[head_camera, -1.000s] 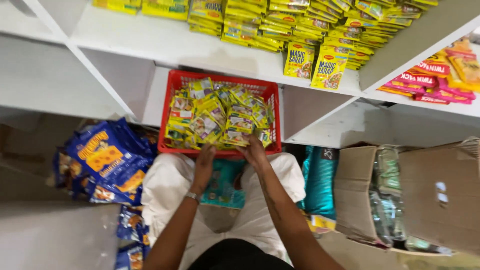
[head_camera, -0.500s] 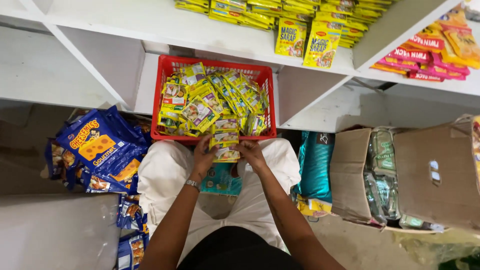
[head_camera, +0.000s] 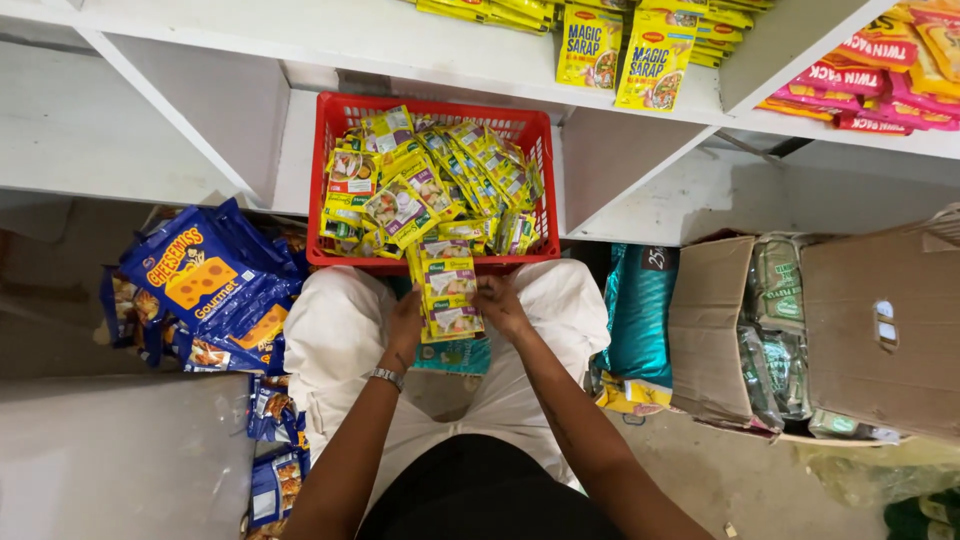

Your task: Stocking grocery shelves with seasoning sachets from a plastic basket.

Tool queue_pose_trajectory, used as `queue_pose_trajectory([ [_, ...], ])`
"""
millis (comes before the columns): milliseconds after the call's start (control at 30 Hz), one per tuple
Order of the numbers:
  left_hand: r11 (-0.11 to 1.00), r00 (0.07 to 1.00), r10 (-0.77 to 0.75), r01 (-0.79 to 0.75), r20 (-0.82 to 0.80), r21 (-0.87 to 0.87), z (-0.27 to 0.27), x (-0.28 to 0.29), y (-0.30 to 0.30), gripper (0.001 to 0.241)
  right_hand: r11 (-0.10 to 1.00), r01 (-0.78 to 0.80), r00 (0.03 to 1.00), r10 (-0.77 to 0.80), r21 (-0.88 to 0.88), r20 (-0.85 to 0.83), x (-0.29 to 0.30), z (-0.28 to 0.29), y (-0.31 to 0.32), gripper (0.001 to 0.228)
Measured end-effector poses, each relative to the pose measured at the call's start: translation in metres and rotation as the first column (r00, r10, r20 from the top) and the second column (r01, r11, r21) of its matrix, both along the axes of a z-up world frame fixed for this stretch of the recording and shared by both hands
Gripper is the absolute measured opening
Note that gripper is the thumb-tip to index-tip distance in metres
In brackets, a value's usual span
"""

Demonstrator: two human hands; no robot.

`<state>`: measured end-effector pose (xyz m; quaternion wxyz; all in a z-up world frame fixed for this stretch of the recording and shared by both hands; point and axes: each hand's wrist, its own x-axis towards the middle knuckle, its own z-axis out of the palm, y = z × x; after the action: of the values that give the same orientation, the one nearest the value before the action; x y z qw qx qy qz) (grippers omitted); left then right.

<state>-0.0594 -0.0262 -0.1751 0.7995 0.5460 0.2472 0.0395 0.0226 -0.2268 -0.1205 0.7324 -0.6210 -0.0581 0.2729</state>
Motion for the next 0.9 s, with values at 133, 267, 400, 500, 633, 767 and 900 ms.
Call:
queue_pose_trajectory([
  [133,0.999,0.986,-0.048,0.05,-0.158,0.008,0.019,-0.009,-0.003,0.048,0.997,-0.065,0.998,0.066,0.052,-0.02,-0.009,0.016,-0.001,0.042],
  [267,0.975,0.996,-0.088,0.091,-0.023,0.203,0.024,-0.012,-0.013,0.054,0.991,-0.116,0.993,0.115,0.059,0.018,-0.02,0.046,0.012,0.056],
  [400,0.875,0.987,-0.075,-0.004,0.144,0.483,0.112,-0.013,-0.024,0.058,0.995,-0.076,0.977,0.087,-0.063,0.197,-0.028,0.076,0.03,0.065],
  [500,0.741,0.955,-0.07,-0.144,0.289,0.656,0.182,-0.014,-0.018,0.068,0.994,-0.02,0.943,0.053,-0.104,0.328,-0.029,0.112,0.04,0.065],
  [633,0.604,0.88,-0.088,-0.325,0.466,0.728,0.255,-0.009,0.006,0.066,0.999,0.015,0.893,0.002,-0.035,0.451,-0.029,0.192,0.062,0.063],
  [767,0.57,0.777,-0.06,-0.489,0.627,0.66,0.335,0.005,0.041,0.058,0.994,0.1,0.662,-0.032,-0.046,0.749,-0.011,0.274,0.073,0.053],
  [900,0.542,0.687,-0.083,-0.576,0.722,0.611,0.41,0.031,0.093,0.059,0.937,0.323,0.235,0.055,-0.132,0.97,0.029,0.352,0.093,0.051],
])
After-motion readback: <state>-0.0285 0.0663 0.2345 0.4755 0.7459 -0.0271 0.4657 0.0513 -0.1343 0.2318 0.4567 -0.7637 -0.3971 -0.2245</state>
